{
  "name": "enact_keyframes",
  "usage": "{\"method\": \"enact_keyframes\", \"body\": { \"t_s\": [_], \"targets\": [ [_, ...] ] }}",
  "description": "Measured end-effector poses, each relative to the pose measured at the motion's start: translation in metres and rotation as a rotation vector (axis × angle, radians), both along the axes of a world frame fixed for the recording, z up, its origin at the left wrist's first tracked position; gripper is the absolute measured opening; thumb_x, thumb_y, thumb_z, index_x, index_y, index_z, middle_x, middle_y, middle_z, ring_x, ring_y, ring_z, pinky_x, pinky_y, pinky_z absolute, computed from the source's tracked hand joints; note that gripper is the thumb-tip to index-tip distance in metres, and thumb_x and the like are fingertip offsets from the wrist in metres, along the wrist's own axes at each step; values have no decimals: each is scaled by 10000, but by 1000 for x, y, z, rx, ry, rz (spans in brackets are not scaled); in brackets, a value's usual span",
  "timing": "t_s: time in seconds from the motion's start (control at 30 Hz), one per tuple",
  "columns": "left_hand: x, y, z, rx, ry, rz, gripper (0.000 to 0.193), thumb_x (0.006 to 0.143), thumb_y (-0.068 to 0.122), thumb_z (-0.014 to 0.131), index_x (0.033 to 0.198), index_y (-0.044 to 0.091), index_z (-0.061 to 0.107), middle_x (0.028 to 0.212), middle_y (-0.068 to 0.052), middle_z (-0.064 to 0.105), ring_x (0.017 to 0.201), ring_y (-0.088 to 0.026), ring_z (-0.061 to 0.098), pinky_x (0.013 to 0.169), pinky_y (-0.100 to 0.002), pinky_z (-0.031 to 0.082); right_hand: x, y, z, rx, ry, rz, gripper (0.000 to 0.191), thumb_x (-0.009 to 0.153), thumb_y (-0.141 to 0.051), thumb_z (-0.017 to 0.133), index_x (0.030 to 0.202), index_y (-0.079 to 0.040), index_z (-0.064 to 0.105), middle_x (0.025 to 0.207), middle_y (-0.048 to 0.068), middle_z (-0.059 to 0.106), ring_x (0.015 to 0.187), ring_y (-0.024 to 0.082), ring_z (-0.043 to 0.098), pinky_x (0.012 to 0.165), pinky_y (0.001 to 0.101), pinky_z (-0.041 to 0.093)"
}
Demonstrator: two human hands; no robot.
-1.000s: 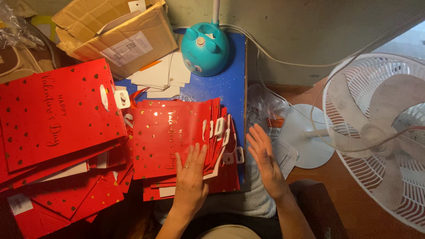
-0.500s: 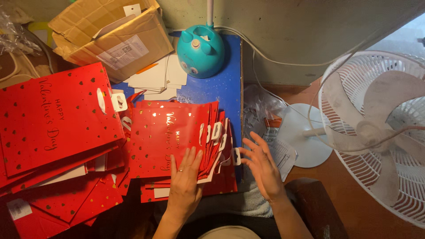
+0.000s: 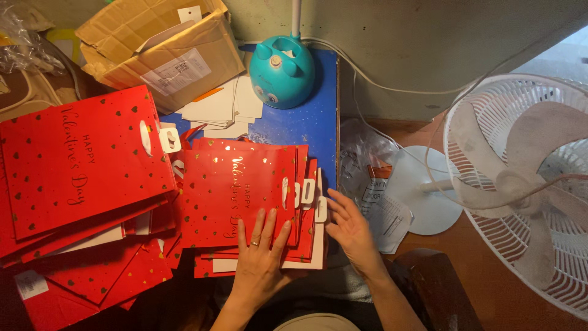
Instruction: The person assembles red Valentine's Day gift bags by threading white plastic handles through the bag slots and securing them. They then insert red ribbons into the bags and stack the finished items on the table.
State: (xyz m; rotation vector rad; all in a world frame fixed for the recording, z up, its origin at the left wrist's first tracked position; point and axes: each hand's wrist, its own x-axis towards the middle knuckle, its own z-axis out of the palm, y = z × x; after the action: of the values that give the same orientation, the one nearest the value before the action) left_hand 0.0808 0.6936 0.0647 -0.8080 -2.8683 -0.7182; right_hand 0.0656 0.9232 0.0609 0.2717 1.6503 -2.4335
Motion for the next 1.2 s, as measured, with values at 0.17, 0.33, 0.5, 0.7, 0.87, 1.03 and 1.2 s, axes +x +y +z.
{"method": "enact_keyframes", "body": {
  "t_s": [0.17,0.33,0.5,0.7,0.87,1.03,1.2],
  "targets": [
    [-1,-2,0,8,-7,-11,1225,613,654,836,1532,57,290,1584,-264,261,1497,-436,193,1134,-748,102,-8,2,-11,-167,4,-42,667,898,32,635,1521,-2,402,1413,219,580,1288,235,595,1075,350,500],
    [2,-11,-4,56,41,-44,1100,734,620,746,1530,11,293,1576,-299,298,1489,-449,251,1153,-719,119,-14,11,-16,-321,-179,-68,668,879,46,622,1516,-47,445,1375,201,612,1152,189,642,971,326,518],
    [-2,-18,-12,248,195,-34,831,916,416,680,1559,29,323,1587,-276,429,1508,-438,422,1255,-614,308,-20,6,-9,-457,-240,-97,610,868,37,616,1457,-58,490,1330,195,628,1122,206,666,995,348,550],
    [-6,-9,-3,188,237,-150,891,667,60,777,1452,-31,363,1449,-375,473,1349,-529,488,1131,-639,355,-30,3,-2,-511,-192,-116,494,909,19,608,1390,-44,512,1325,180,626,1144,204,659,990,349,555],
    [-11,1,12,218,229,64,746,660,-136,600,1398,-104,496,1414,-298,570,1356,-440,559,1145,-580,430,-29,3,-5,-394,-139,-168,437,932,42,585,1360,-21,521,1311,195,662,1125,204,662,969,340,556],
    [-6,7,24,385,234,91,757,656,-181,538,1409,-112,499,1405,-316,579,1370,-444,549,1168,-580,415,-27,4,-13,-293,-88,-203,398,956,38,561,1351,-13,545,1276,190,669,1103,201,667,954,343,542],
    [-6,28,17,80,231,95,598,854,-22,674,1436,9,539,1467,-205,586,1431,-367,523,1195,-555,392,-27,-2,-15,-238,-116,-214,377,1028,-92,472,1389,3,530,1318,169,635,1177,222,631,1026,383,510]
  ]
}}
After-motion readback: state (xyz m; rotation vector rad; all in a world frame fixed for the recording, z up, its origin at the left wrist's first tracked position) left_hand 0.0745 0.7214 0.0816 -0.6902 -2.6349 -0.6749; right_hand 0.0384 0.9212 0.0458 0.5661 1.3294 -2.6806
